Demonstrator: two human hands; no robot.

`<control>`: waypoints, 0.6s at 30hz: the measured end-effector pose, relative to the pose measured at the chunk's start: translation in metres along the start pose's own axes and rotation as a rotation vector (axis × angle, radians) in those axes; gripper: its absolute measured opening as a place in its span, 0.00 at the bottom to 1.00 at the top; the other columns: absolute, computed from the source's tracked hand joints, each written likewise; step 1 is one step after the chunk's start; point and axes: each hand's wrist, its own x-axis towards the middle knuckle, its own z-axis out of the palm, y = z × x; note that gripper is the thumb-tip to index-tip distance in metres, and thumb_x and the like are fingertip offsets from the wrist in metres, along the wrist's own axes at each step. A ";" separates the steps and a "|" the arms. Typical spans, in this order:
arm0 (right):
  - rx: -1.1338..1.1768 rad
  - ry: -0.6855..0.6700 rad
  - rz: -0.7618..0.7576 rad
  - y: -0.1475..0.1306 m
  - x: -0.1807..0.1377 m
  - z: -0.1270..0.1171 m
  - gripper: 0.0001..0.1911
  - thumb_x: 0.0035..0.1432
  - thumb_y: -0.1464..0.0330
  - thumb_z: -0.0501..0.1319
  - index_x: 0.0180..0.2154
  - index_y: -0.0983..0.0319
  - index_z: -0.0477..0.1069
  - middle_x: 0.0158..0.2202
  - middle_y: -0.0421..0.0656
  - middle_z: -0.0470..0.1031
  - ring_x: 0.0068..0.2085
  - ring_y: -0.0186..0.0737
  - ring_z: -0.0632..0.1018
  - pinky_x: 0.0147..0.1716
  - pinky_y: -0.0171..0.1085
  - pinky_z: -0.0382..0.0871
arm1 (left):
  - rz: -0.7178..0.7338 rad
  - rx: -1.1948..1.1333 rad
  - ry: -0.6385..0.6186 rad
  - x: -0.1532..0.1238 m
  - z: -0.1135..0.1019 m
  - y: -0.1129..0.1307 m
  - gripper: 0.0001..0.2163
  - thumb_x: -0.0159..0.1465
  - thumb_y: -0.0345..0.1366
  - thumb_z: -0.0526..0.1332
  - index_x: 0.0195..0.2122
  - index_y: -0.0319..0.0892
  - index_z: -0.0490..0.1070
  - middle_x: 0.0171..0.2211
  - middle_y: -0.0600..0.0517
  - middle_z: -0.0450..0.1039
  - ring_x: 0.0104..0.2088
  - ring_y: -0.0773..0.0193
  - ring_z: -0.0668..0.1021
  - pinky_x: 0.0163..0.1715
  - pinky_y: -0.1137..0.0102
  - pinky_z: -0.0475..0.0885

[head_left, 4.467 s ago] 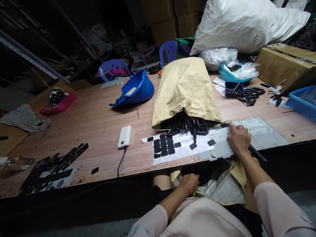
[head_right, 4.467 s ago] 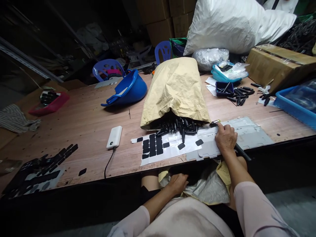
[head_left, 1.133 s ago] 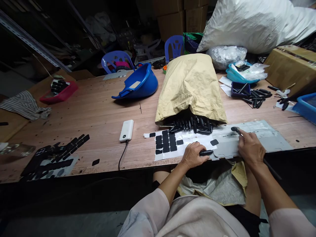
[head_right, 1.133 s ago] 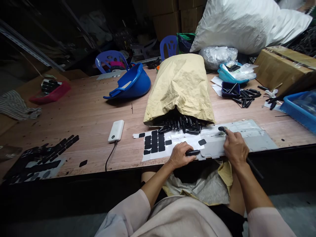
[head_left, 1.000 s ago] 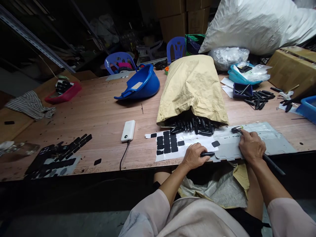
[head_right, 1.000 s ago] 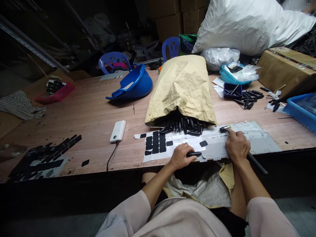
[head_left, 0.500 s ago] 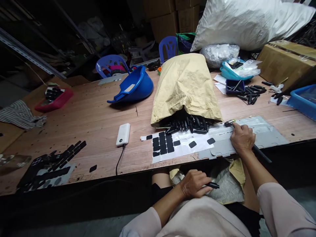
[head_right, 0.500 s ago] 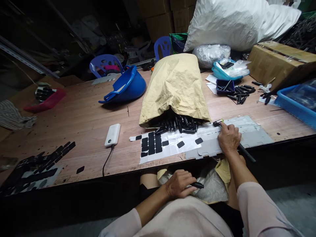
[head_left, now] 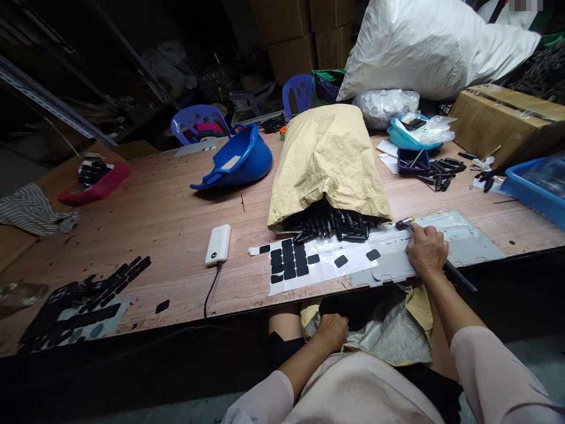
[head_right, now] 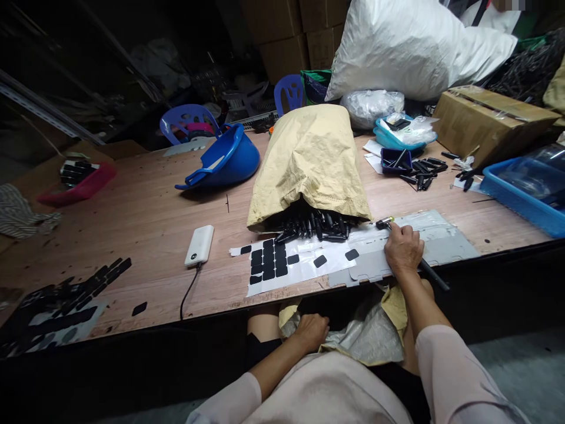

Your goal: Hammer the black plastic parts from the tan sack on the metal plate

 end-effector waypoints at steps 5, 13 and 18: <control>0.005 0.003 -0.002 0.002 -0.001 0.003 0.20 0.66 0.69 0.61 0.57 0.59 0.80 0.44 0.52 0.72 0.41 0.45 0.65 0.37 0.42 0.49 | 0.323 -0.045 0.233 -0.016 -0.022 0.015 0.06 0.70 0.35 0.64 0.42 0.44 0.82 0.44 0.44 0.85 0.46 0.52 0.85 0.49 0.62 0.79; -0.002 -0.014 0.010 0.000 -0.001 -0.001 0.19 0.70 0.68 0.57 0.58 0.60 0.80 0.44 0.51 0.73 0.41 0.45 0.65 0.38 0.42 0.48 | 0.400 -0.570 0.926 -0.008 -0.111 0.037 0.07 0.69 0.33 0.61 0.38 0.44 0.80 0.30 0.52 0.80 0.29 0.64 0.79 0.34 0.70 0.73; 0.004 -0.006 0.000 -0.001 -0.001 -0.001 0.20 0.71 0.67 0.56 0.57 0.61 0.80 0.44 0.52 0.74 0.41 0.45 0.65 0.37 0.43 0.48 | -0.049 -0.677 1.022 0.029 -0.157 0.015 0.06 0.67 0.38 0.65 0.41 0.45 0.81 0.24 0.56 0.75 0.27 0.62 0.78 0.34 0.69 0.70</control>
